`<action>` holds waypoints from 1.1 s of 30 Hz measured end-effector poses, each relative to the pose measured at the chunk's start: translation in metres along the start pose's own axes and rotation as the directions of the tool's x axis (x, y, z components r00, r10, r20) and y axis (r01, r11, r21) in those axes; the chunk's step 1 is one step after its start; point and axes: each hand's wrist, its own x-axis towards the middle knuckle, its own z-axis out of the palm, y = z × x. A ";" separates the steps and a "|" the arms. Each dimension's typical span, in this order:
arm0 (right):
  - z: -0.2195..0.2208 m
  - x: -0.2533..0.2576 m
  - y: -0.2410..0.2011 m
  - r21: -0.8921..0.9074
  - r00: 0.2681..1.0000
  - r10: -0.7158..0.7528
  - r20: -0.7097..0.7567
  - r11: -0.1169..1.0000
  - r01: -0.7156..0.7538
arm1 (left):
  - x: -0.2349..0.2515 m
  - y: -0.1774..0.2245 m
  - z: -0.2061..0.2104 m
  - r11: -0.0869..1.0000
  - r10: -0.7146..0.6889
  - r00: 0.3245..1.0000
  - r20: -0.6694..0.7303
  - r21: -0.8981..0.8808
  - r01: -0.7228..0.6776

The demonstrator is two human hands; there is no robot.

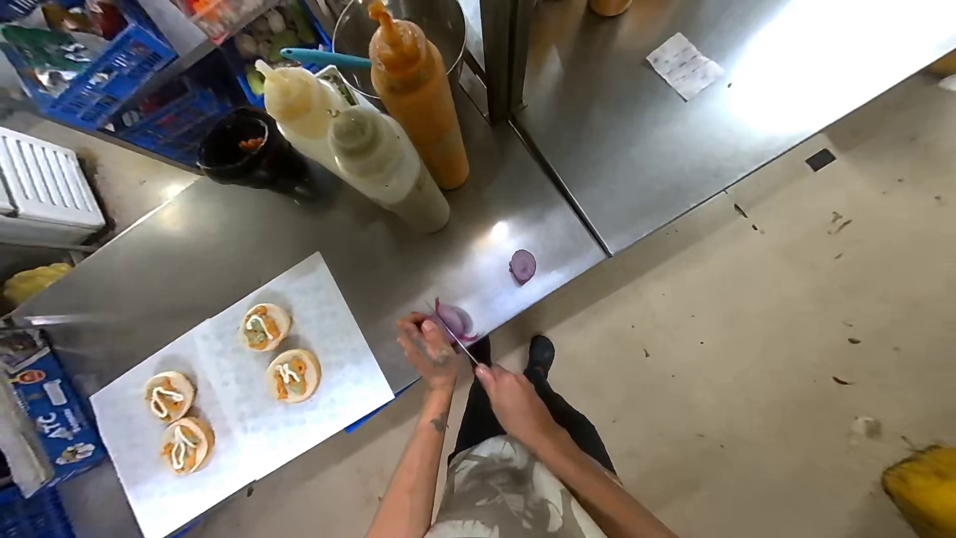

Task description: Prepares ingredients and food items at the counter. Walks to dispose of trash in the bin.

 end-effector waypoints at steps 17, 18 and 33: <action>-0.017 -0.025 -0.038 0.096 0.989 -0.096 -0.110 0.990 0.107 | -0.010 -0.013 -0.020 0.988 -0.156 0.966 0.208 0.025 0.154; -0.015 -0.025 -0.039 0.094 0.989 -0.095 -0.116 0.990 0.107 | -0.011 -0.013 -0.018 0.988 -0.153 0.967 0.202 0.051 0.146; -0.087 0.006 -0.025 -0.073 0.919 -0.108 -0.380 0.994 0.086 | 0.033 -0.021 -0.061 0.989 -0.149 0.970 0.192 0.015 0.149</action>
